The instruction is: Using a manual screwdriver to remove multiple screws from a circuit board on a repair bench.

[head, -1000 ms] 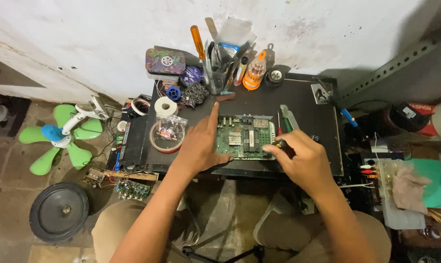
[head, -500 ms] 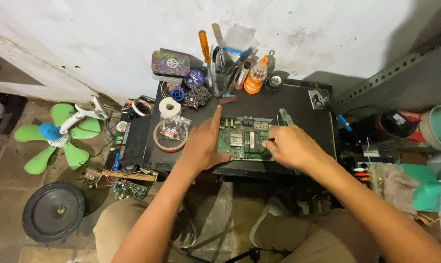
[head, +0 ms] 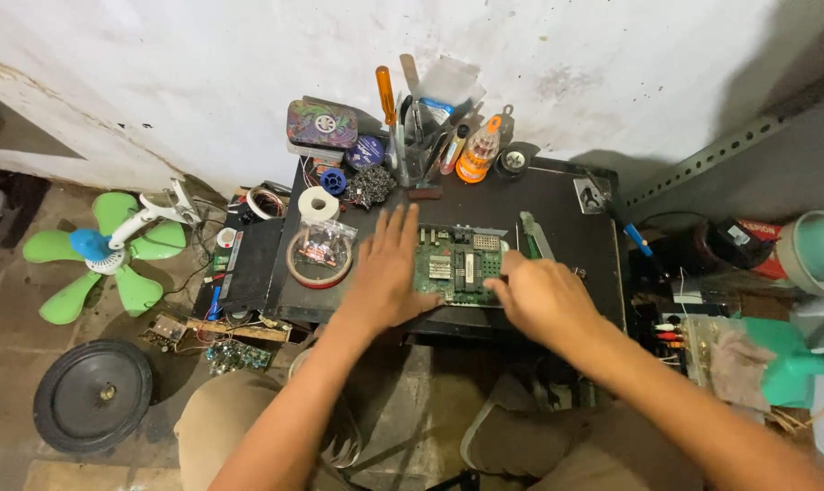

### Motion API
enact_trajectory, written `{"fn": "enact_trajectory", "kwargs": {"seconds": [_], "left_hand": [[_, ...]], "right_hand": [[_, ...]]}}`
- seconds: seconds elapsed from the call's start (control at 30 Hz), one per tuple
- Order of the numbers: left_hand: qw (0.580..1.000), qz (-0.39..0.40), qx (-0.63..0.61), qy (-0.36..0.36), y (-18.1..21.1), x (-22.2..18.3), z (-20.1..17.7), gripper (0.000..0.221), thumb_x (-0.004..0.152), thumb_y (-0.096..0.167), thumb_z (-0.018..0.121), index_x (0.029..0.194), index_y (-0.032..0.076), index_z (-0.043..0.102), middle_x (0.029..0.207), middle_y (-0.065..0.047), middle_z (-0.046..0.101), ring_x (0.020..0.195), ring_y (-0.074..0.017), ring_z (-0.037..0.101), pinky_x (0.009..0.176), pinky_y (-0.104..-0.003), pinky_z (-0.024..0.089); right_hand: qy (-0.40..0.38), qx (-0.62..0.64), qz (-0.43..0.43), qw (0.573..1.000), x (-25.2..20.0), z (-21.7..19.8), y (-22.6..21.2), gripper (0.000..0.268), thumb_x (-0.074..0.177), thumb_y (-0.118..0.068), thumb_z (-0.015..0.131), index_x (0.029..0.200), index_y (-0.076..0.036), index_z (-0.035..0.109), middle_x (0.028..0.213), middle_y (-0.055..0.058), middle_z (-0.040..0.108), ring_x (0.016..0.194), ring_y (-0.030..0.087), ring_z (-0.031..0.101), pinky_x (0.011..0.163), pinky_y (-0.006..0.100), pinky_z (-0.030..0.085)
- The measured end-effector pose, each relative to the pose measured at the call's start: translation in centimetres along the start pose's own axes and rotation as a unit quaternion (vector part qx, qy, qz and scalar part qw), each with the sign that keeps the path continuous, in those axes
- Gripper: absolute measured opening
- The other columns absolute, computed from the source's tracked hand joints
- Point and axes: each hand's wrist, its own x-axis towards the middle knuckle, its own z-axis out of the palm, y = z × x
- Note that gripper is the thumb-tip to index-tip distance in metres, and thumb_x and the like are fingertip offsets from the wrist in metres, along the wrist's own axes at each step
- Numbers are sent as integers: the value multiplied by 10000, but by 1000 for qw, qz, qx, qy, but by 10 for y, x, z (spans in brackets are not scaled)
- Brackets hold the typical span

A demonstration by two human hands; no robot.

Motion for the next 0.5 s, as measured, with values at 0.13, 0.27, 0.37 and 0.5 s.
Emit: {"fn": "enact_trajectory", "kwargs": {"seconds": [0.13, 0.27, 0.37, 0.5], "left_hand": [[993, 96, -26, 69, 14, 0, 18, 935, 774, 251, 855, 1524, -28, 371, 1446, -282, 489, 1446, -422, 350, 1131, -585, 338], [995, 96, -11, 19, 12, 4, 30, 1046, 694, 234, 913, 1547, -8, 358, 1510, -271, 420, 1473, -446, 301, 1151, -586, 271], [997, 64, 29, 10, 3, 6, 24, 1253, 582, 249, 994, 1577, -20, 281, 1585, -326, 279, 1488, -501, 215, 1148, -611, 258], [998, 40, 38, 11, -24, 16, 40, 1390, 523, 289, 1024, 1608, -11, 209, 1585, -285, 305, 1467, -473, 292, 1115, -589, 323]], "right_hand": [[109, -25, -53, 992, -1, 10, -10, 366, 1014, -430, 567, 1014, -79, 669, 928, 120, 622, 987, 359, 672, 693, 455, 609], [165, 361, -32, 917, 5, 27, -16, 453, 1043, -317, 591, 675, -57, 632, 645, 156, 642, 675, 342, 619, 630, 458, 517], [208, 469, 26, 858, 12, 51, -19, 569, 1055, -351, 579, 552, -87, 610, 528, 99, 637, 530, 221, 545, 580, 359, 487], [315, 533, 91, 780, 22, 72, -19, 638, 1081, -297, 548, 473, -110, 499, 452, 76, 531, 476, 181, 486, 526, 307, 413]]}}
